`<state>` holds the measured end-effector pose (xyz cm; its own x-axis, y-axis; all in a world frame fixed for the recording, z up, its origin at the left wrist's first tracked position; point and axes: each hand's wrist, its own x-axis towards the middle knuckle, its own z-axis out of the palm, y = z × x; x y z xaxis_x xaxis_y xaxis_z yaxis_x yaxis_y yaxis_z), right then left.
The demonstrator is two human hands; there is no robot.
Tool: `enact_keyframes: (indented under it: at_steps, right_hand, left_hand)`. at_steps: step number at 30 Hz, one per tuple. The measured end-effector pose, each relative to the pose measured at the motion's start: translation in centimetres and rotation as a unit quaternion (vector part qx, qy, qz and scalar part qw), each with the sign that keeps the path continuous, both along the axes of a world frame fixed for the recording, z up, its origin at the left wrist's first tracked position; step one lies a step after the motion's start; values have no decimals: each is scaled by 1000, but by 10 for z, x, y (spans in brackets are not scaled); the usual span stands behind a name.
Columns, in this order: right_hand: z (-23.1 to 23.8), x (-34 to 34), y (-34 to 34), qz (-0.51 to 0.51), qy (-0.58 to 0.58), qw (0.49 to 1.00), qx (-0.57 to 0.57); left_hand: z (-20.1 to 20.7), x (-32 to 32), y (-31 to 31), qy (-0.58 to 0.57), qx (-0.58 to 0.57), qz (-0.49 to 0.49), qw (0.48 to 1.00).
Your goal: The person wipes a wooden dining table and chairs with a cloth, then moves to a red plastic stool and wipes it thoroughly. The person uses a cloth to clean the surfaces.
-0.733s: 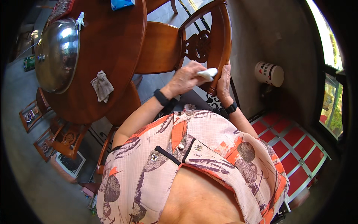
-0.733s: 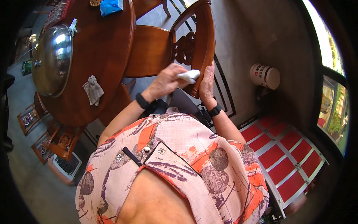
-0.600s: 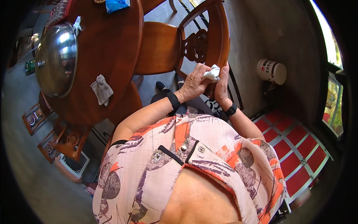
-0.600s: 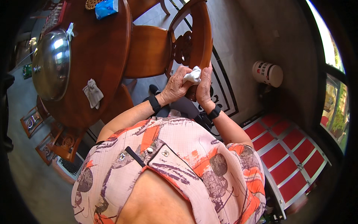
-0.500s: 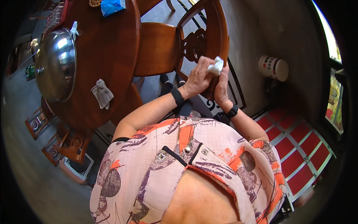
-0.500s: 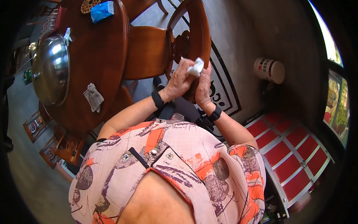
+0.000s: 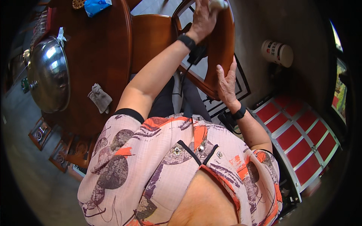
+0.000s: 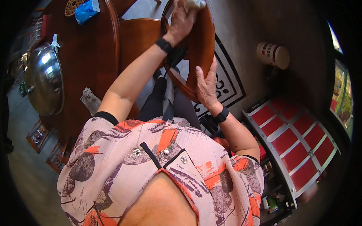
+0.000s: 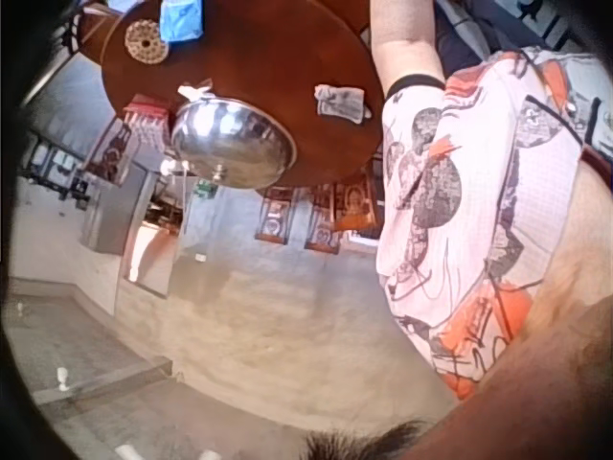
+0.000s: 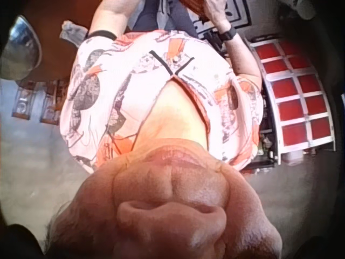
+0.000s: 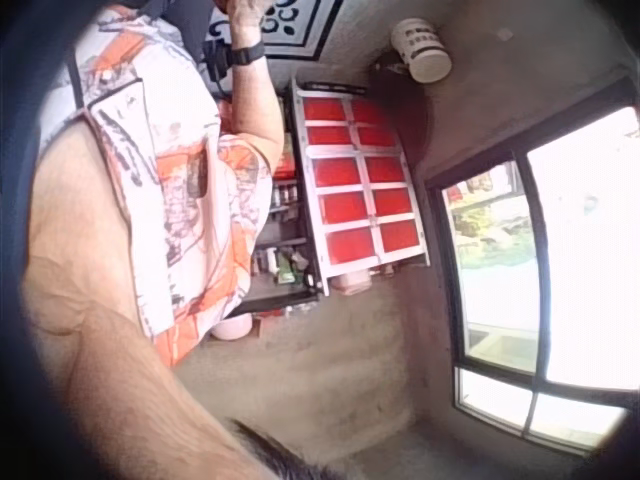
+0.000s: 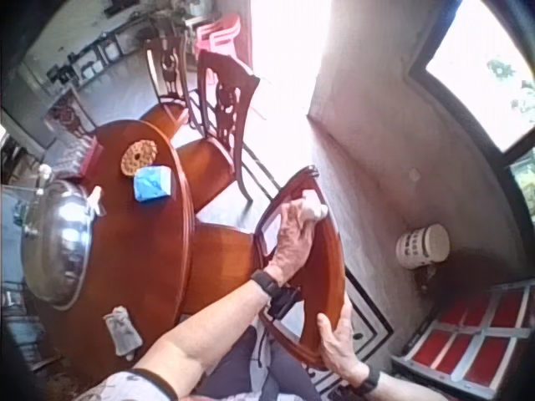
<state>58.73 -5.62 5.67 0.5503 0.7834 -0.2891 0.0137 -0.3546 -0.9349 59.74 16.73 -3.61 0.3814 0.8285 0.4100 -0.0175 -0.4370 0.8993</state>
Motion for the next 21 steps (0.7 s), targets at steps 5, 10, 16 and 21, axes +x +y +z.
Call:
enact_keyframes:
  at_steps: [5, 10, 16, 21]
  right_hand:
    - [-4, 5, 0, -3, -30, 1000, -3]
    - [4, 11, -4, -30, 63, 997, 30]
    - [5, 10, -3, -33, 43, 998, 22]
    - [-3, 5, -7, -19, 9, 1000, -7]
  left_hand:
    - [15, -94, -95, 27, -104, -230, 967]
    - [47, -152, -144, 76, -196, -314, 926]
    - [34, -91, -106, 60, -87, -201, 974]
    - [2, -33, -38, -21, -24, -114, 993]
